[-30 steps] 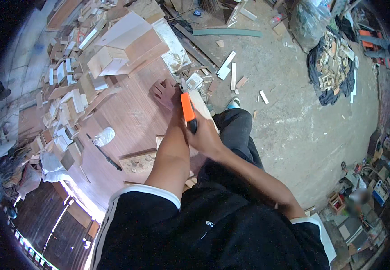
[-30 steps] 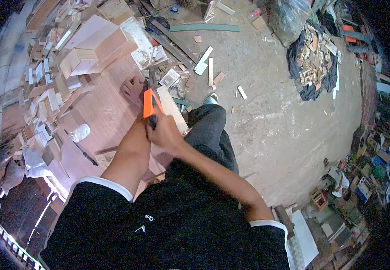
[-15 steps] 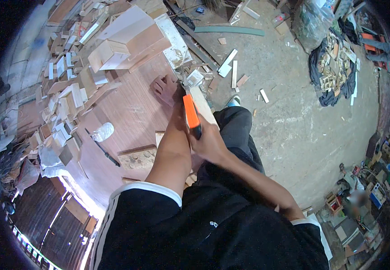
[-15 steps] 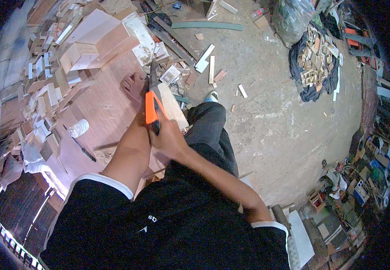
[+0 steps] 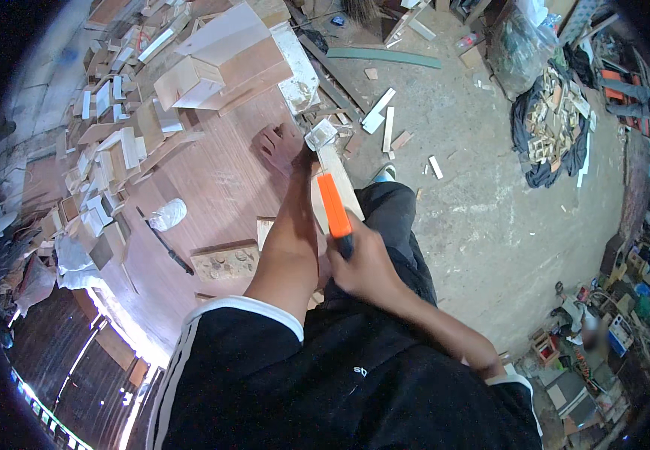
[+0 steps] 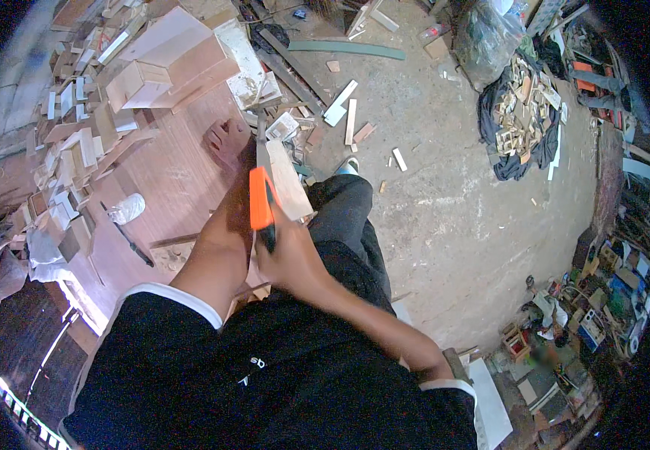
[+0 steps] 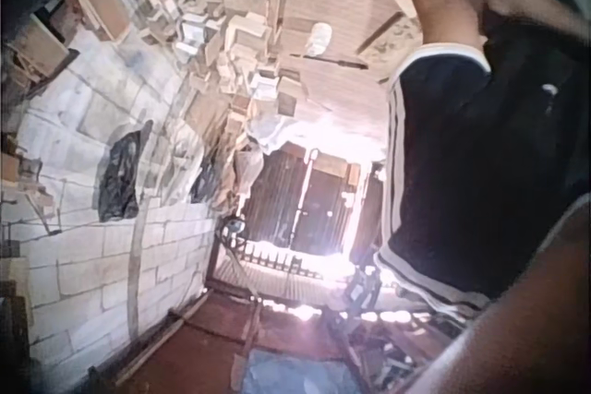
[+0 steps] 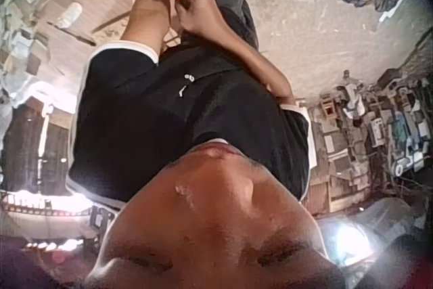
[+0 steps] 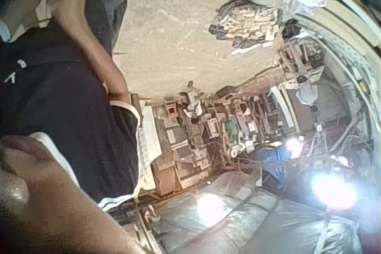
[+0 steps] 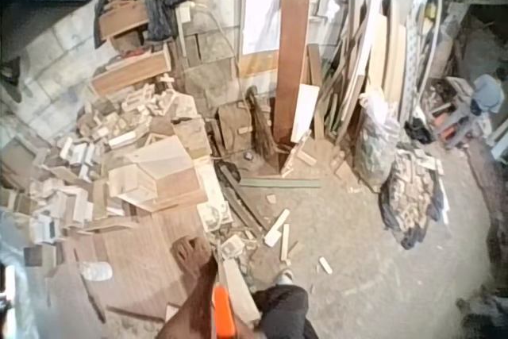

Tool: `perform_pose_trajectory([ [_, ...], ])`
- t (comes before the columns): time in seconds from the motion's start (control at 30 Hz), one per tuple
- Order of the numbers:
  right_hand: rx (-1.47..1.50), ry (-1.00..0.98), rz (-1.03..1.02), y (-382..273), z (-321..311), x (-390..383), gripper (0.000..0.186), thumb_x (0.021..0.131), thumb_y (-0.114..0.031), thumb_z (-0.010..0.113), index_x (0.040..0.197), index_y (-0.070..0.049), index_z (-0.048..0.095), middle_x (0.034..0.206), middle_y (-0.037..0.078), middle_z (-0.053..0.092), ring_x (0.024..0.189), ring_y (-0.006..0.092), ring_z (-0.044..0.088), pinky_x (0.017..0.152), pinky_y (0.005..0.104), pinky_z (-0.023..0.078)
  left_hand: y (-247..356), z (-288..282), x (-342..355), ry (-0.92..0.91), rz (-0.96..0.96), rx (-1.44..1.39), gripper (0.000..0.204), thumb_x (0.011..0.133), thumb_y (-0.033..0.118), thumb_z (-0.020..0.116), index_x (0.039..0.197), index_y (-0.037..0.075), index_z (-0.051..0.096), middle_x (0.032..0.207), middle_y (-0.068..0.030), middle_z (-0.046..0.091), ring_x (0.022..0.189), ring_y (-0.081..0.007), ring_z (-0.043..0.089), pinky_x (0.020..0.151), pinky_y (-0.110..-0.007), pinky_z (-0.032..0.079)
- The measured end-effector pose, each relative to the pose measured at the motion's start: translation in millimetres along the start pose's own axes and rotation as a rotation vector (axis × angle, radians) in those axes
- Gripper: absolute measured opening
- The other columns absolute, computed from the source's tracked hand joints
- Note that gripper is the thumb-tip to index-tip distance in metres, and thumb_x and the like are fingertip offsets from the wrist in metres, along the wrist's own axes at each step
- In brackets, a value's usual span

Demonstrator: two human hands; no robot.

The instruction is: Using a hand saw to cut a small wooden block and then fitting wooden pieces together.

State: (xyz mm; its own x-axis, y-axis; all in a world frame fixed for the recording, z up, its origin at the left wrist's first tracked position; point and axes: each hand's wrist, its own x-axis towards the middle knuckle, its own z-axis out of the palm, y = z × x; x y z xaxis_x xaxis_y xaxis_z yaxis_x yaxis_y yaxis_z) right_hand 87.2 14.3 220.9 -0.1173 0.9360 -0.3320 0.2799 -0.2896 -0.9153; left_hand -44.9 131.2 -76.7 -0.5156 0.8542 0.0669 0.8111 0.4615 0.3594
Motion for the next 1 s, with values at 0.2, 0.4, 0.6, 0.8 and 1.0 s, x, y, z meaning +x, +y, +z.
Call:
perform_pose_trajectory([
  [0.2,0.055,-0.112,0.110,-72,-45,6,0.031,0.078,0.000,0.056,0.108,0.003,0.048,0.081,0.019,0.055,0.084,0.0270,0.055,0.075,0.0358,0.046,9,0,3,-0.007,-0.028,0.005,0.025,0.084,0.029,0.052,0.099,0.011,0.062,0.125,-0.0127,0.046,0.123,-0.0355,0.033,0.109,-0.051,0.018],
  [0.4,0.077,-0.190,0.151,-86,-40,34,0.014,0.082,-0.006,0.057,0.090,0.003,0.049,0.071,0.007,0.047,0.071,0.0123,0.044,0.065,0.0302,0.041,20,-8,3,0.058,0.063,0.071,0.019,0.083,0.028,0.054,0.093,0.014,0.062,0.118,-0.0097,0.049,0.118,-0.0329,0.038,0.104,-0.049,0.025],
  [0.6,0.033,-0.058,0.093,-68,-51,14,0.030,0.079,-0.003,0.058,0.105,0.007,0.047,0.074,0.024,0.056,0.063,0.0219,0.055,0.060,0.0369,0.045,29,-20,-1,0.116,0.144,0.157,0.013,0.082,0.027,0.056,0.086,0.017,0.062,0.110,-0.0061,0.051,0.111,-0.0298,0.043,0.097,-0.046,0.033],
  [0.8,-0.101,-0.107,0.135,-88,-48,25,0.027,0.079,-0.001,0.057,0.102,0.006,0.046,0.072,0.026,0.056,0.067,0.0367,0.062,0.059,0.0388,0.045,30,-56,1,0.044,0.162,0.210,0.031,0.070,0.037,0.064,0.093,0.015,0.059,0.108,-0.0060,0.047,0.111,-0.0280,0.043,0.095,-0.045,0.033],
  [1.0,-0.048,-0.006,0.115,33,4,76,0.021,0.081,-0.004,0.056,0.100,0.003,0.053,0.064,0.011,0.047,0.060,0.0142,0.045,0.055,0.0322,0.040,34,-38,-2,0.024,0.120,0.124,0.031,0.070,0.035,0.064,0.094,0.015,0.059,0.107,-0.0063,0.046,0.110,-0.0276,0.042,0.094,-0.044,0.033],
])
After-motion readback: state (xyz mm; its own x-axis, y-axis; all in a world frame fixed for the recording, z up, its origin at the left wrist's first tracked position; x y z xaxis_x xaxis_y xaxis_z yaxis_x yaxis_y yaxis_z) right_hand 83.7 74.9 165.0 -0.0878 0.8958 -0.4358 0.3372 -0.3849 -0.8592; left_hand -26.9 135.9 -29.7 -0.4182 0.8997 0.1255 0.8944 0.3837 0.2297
